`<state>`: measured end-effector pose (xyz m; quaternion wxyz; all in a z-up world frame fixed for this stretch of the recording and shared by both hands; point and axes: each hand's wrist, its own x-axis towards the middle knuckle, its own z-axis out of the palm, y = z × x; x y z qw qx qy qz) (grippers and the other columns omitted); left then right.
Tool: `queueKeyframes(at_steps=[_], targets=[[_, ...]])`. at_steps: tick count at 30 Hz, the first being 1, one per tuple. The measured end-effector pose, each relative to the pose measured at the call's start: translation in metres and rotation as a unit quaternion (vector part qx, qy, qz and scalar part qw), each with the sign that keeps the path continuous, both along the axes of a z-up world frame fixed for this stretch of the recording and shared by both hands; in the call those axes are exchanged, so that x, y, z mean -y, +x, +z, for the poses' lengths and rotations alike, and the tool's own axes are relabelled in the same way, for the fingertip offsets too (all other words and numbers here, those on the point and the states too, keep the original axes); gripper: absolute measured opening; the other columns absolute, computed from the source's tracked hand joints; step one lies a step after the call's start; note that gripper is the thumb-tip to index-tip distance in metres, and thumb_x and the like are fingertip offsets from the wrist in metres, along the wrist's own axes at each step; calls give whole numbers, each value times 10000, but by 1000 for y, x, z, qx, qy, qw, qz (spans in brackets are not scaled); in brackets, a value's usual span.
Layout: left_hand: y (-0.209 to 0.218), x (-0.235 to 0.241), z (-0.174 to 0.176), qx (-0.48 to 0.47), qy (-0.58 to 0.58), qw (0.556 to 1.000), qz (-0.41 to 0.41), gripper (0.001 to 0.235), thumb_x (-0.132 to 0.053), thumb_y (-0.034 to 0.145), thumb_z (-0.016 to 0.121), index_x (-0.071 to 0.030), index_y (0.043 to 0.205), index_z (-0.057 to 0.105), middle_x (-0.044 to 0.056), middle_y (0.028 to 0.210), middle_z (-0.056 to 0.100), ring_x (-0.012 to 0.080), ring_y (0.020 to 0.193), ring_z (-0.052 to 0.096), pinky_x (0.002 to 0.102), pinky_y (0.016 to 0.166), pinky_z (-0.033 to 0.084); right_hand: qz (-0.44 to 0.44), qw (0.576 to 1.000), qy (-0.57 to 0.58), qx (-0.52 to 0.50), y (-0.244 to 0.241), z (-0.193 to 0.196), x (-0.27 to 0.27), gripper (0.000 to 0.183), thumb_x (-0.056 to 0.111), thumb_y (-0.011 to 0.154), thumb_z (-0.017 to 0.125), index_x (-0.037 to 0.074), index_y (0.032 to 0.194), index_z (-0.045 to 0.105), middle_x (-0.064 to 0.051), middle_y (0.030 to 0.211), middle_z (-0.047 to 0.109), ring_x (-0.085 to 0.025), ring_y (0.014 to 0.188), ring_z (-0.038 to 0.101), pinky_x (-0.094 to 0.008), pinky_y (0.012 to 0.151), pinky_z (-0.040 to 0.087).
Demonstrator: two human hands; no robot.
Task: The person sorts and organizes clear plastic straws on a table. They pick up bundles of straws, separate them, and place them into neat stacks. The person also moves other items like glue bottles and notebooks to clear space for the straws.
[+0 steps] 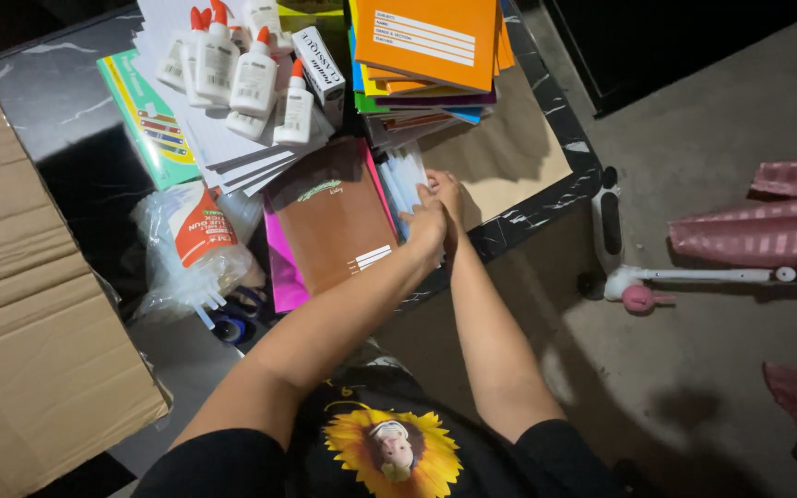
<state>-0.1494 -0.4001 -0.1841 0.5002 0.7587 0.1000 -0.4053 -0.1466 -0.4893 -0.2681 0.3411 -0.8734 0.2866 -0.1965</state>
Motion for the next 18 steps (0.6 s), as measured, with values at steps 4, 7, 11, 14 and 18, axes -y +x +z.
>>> queueKeyframes(at_steps=[4,7,11,14,18], targets=[[21,-1,-31,-52,-126,987,85,725,-502,1076,248,88,1396,525,312,1458,553,384,1362,533,434,1118,422,17,995,98,-21,-3,-10,11,337,177,828,782,108,1155,738,-132,995,695,-273,833,703,-388,739,567],[37,-32,-22,-21,-154,981,114,587,-432,1070,393,45,1401,479,284,1422,534,395,1324,559,453,1081,481,86,990,-108,12,5,-37,29,337,202,851,794,83,1159,730,-148,1012,683,-318,932,668,-436,814,551],[69,-152,89,445,-155,872,-135,343,-216,944,613,-22,1225,647,223,1277,651,408,1190,613,466,1032,494,73,985,-144,67,25,108,-116,171,143,925,755,63,1069,712,-154,1009,681,-313,916,674,-436,802,557],[97,-255,133,585,-57,785,-196,260,-202,880,723,-47,1075,649,178,1122,649,390,1092,621,484,954,509,158,982,-40,91,38,212,-171,132,153,940,749,55,1012,700,-143,952,697,-295,857,699,-420,765,568],[113,-390,149,576,126,771,-242,585,-277,666,853,32,1093,598,232,1030,612,431,986,603,510,762,515,475,878,42,37,44,208,-267,136,166,922,759,61,1003,730,-144,936,737,-295,838,714,-408,768,578]])
